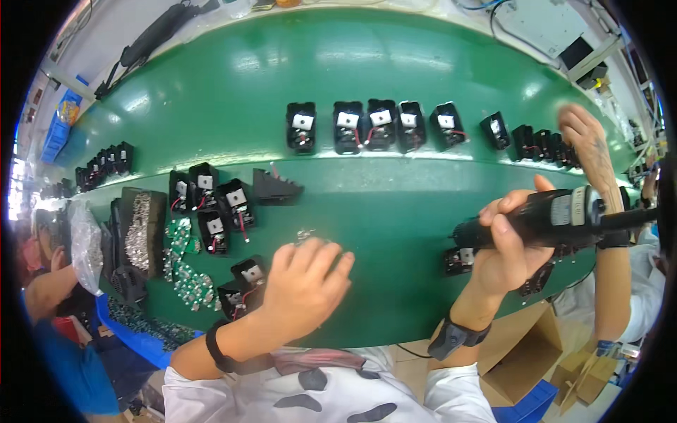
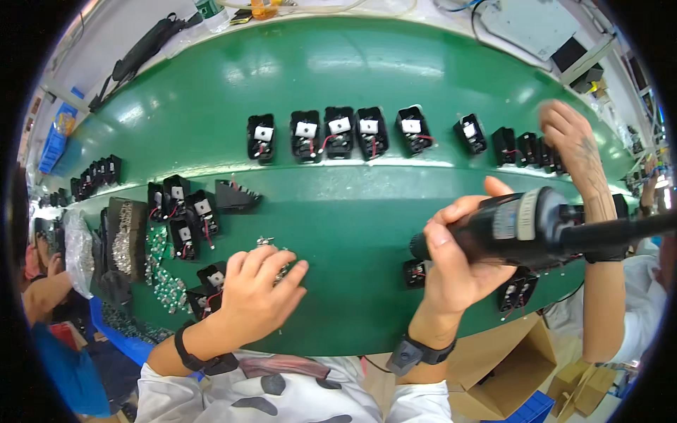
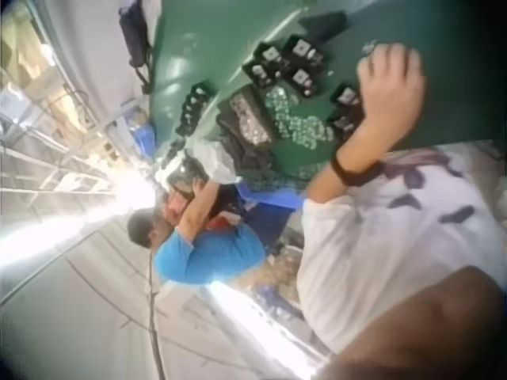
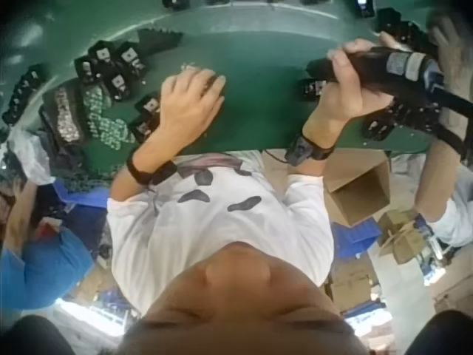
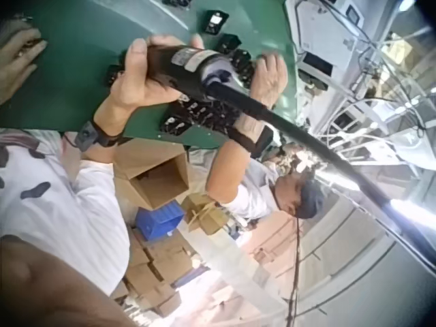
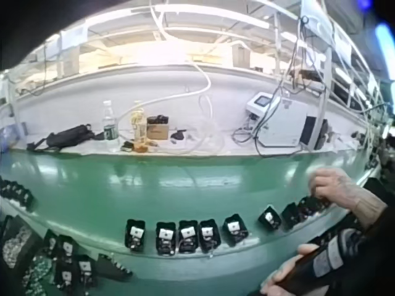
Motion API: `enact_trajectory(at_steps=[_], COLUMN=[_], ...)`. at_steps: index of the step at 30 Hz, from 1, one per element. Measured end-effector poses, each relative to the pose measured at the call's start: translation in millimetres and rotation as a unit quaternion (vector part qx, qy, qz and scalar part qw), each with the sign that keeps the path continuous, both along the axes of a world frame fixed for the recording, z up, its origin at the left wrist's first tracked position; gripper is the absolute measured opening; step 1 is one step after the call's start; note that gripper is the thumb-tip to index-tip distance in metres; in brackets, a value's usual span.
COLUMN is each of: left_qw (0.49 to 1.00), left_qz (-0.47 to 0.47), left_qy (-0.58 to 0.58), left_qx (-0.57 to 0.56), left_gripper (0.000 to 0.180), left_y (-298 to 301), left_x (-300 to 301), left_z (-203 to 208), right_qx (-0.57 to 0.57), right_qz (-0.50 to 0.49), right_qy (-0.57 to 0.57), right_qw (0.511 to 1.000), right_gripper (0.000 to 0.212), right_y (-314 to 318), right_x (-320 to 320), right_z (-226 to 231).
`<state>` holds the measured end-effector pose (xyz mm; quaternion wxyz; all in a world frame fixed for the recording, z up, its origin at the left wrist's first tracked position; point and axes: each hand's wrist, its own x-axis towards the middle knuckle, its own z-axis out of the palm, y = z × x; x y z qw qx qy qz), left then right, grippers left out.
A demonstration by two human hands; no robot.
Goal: The person picks up a screw, places it on the tip of a power screwdriver, and drives it into a black plastic housing. They repeat this process for several housings along a green assembly line.
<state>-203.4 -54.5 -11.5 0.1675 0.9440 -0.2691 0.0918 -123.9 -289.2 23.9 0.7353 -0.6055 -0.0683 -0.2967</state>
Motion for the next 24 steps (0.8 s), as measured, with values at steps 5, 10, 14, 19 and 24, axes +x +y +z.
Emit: enact_trajectory(at_steps=[5,10,14,19,24], left_qw=[0.998,0.998,0.999,0.999,0.995], left_qz=[-0.019,0.014,0.024,0.023,0.031], left_qy=[-0.049,-0.052,-0.037,-0.043,-0.039], left_qx=[0.022,-0.014,-0.01,-0.003,-0.082], left_gripper=[0.03,0.025,0.024,0.019,0.014], left_y=[2.5,4.3,4.3,23.2,14.5], left_x=[11.7,7.6,7.5,8.3,12.8], left_z=[-23.4,-10.0,-4.6,-11.8,-2.9], right_qx=[0.044,0.146,0.123,0.133,0.15], right_qz=[0.008,0.109,0.162,0.187,0.139], right_qy=[0.026,0.02,0.032,0.047,0.025], right_qw=[0.999,0.983,0.979,0.972,0.979], right_gripper=[0.065,0.065,0.06,0.062,0.065], right_y=[-2.3,3.7,12.1,27.7,32.4], right_x=[-11.2,-14.6,-19.6,-15.6,-26.6], right_z=[4.4,8.0,4.4,2.6,11.5])
